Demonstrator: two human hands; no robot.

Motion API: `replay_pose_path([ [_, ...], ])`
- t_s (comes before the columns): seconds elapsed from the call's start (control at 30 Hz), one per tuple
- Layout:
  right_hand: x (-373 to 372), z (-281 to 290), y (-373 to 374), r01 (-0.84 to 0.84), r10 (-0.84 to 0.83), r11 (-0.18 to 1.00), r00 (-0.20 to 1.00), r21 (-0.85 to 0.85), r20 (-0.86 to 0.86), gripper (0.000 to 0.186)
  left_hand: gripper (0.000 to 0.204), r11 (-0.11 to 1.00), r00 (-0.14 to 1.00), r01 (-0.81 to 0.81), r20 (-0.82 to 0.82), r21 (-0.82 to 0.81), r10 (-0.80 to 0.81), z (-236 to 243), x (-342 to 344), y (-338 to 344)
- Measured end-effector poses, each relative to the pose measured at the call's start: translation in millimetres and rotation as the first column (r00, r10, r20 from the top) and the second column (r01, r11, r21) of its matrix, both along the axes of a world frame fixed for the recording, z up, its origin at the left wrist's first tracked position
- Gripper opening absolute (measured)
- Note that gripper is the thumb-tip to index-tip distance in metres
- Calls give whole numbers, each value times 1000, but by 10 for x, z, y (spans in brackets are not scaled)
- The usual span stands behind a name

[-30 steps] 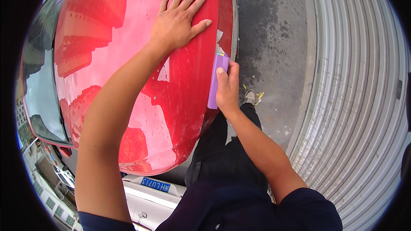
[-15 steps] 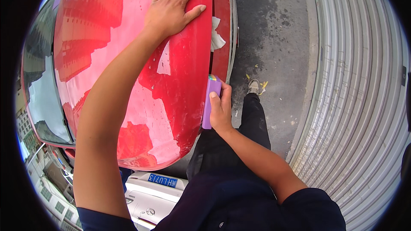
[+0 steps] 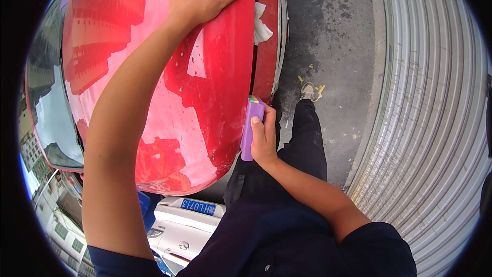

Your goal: The person wets a purple sanding block in a bucket of water and then sands the hood of a red car. They repeatedly rub the sanding block over the hood surface while occasionally dipping it back into the water.

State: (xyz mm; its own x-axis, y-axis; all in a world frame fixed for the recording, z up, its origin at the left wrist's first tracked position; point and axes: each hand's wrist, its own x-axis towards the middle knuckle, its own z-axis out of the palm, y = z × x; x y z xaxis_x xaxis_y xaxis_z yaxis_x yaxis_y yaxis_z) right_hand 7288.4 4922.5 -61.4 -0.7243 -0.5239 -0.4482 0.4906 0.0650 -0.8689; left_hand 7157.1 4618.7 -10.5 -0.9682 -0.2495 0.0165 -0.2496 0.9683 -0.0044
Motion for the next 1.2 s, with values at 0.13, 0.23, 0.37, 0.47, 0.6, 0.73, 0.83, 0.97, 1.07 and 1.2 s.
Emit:
replay_pose_path([
  [0.13,-181,-86,-127,51,-52,998,998,-23,-40,50,83,1000,1000,1,18,9,-1,1,-73,-47],
  [0.23,-688,-171,-453,116,-128,991,958,-62,-257,45,83,1000,1000,7,-14,-15,-7,-19,-63,-49],
  [0.37,-234,-107,-175,54,-67,996,979,-73,-193,56,83,999,999,21,-35,-27,-22,-41,-87,-83],
  [0.47,-1,-60,-46,18,-23,1000,966,-24,-257,58,83,1000,1000,10,-23,-28,-11,-22,38,11],
  [0.6,-576,-108,-408,88,-90,996,973,-16,-212,53,84,999,1000,5,-8,-35,-5,7,9,18],
  [0.73,-1235,-358,-817,93,-141,987,898,-134,-416,47,84,1000,1000,-1,-11,-18,0,-22,-127,-81],
  [0.83,-1103,-408,-700,72,-151,975,909,-212,-388,50,83,1000,1000,-1,-18,-13,0,-72,-52,-73],
  [0.97,-270,-359,-19,-57,51,994,997,-89,-61,51,77,987,991,62,-111,-148,-79,-153,-34,-147],
  [1.07,195,-436,559,-109,118,991,986,-81,118,50,76,985,991,80,-95,-152,-95,-184,40,-99],
  [1.2,174,-668,1119,22,-24,1000,973,10,230,46,76,948,959,280,73,-152,-272,-243,-92,-31],
])
